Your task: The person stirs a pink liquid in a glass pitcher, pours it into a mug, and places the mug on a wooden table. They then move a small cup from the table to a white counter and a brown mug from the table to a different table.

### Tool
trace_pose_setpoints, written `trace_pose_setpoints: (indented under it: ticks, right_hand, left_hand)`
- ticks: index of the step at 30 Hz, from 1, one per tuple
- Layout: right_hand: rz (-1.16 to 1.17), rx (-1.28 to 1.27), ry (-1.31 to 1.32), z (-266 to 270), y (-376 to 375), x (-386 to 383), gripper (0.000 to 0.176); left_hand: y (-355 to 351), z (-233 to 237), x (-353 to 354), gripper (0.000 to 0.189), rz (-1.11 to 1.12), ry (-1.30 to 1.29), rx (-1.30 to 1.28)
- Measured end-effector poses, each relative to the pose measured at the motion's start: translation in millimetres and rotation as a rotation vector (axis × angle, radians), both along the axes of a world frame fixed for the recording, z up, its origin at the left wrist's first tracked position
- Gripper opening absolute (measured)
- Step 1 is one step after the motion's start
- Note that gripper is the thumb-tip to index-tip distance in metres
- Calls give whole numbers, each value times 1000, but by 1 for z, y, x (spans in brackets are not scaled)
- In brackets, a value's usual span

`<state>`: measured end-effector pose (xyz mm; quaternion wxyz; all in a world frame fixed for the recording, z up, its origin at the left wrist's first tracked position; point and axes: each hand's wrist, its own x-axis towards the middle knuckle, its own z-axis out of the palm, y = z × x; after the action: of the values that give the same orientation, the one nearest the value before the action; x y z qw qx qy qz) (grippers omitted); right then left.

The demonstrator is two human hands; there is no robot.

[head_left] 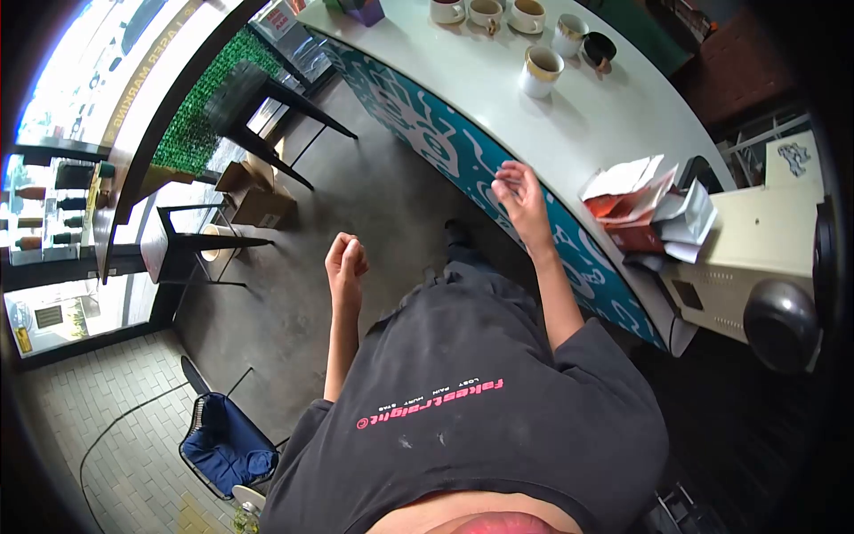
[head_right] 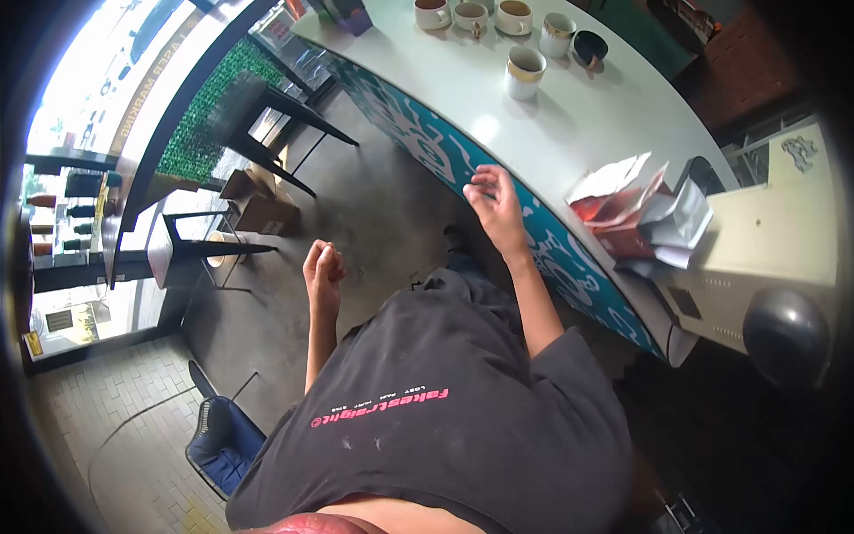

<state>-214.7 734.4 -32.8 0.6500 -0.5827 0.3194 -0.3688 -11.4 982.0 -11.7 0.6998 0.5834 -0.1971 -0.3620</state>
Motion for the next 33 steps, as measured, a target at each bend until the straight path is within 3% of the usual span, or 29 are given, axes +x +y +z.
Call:
trace_pose_setpoints:
  ticks: [4,9,15,25,33]
  right_hand:
    - [-235,-90,14,-5,-76,20,63]
    - [-467,-238,230,-6,-138,32,80]
    - [-563,-364,322,-25,-179,51,90]
    - [-572,-399,241,-29,-203,74,87]
    - [-596,-411,449,-23,-212,78,74]
  left_hand:
    - [-66,10,28,19,16,24,-53]
    - [-115,16,56,22,-40,9,14]
    - [-149,-1,88,20,-69,45,11]
    - [-190,-9,145,20,-175,69,-17]
    - [-189,-10,160,21,-137,65,-13]
